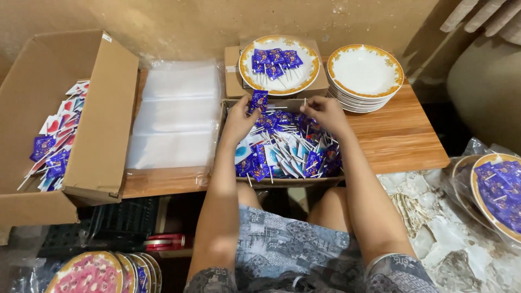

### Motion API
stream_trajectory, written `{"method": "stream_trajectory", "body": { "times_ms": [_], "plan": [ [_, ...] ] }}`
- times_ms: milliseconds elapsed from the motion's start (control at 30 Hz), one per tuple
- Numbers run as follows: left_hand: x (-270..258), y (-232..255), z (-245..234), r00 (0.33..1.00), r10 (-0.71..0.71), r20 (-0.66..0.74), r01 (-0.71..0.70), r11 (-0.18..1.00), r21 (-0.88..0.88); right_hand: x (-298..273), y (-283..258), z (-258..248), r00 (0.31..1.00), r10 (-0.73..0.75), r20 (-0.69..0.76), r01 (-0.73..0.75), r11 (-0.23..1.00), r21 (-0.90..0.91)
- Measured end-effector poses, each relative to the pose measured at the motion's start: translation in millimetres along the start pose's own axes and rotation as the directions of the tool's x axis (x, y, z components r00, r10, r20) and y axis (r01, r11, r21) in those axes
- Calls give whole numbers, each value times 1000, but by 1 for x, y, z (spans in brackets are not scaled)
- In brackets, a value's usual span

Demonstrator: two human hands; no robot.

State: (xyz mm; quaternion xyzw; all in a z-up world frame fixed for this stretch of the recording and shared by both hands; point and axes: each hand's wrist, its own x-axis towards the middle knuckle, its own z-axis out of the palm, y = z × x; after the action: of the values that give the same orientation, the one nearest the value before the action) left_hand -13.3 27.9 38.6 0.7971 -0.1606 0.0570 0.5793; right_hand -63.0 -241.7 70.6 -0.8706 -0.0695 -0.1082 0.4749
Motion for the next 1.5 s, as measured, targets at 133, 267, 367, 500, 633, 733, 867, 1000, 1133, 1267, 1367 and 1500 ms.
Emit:
{"method": "stream_trajectory", "body": {
  "times_ms": [133, 267, 367, 500, 633, 733, 867, 1000, 1133, 1267, 1367, 1500],
  "plan": [
    [-6, 17, -5, 1000, -25, -15, 25, 1000, 2, 9, 25, 1, 986, 123, 115, -109, 986, -122],
    [-5, 19, -4, 998, 19, -61, -11, 991, 132, 25, 70, 1, 956, 197, 218, -125, 944, -305],
    [-3, 18, -5, 993, 54, -104, -37, 986, 165, 20, 55, -3, 971, 140, 192, -85, 959, -271],
    [4, 2, -4, 981, 61, -182, -27, 982, 184, 1, 16, -10, 995, 9, 98, 4, 991, -134],
    [-7, 36, 1, 976, -1, -219, 1, 1000, -3, 10, 12, -10, 997, -2, 78, 7, 998, -58],
    [-8, 46, 5, 962, 31, -271, -29, 1000, 11, 11, -3, -4, 999, -24, 36, 23, 999, 23],
    [8, 28, 15, 935, 114, -336, -58, 983, 174, 20, 10, 6, 999, -3, -41, 6, 997, 80],
    [18, 22, 25, 932, 114, -345, -39, 976, 215, 9, -34, 3, 998, 60, -21, -54, 979, 196],
    [32, -2, 32, 931, 151, -331, -5, 914, 405, 25, -27, 11, 997, 68, 28, -74, 958, 279],
    [37, 4, 32, 931, 195, -310, 20, 819, 574, 43, -17, 22, 1000, -11, 21, 8, 989, 150],
    [44, 2, 31, 918, 244, -312, 17, 764, 645, 65, -2, 35, 998, -63, -4, 63, 995, 77],
    [51, 0, 31, 887, 322, -332, -17, 740, 672, 76, 13, 48, 991, -107, -75, 105, 994, -31]
  ]
}}
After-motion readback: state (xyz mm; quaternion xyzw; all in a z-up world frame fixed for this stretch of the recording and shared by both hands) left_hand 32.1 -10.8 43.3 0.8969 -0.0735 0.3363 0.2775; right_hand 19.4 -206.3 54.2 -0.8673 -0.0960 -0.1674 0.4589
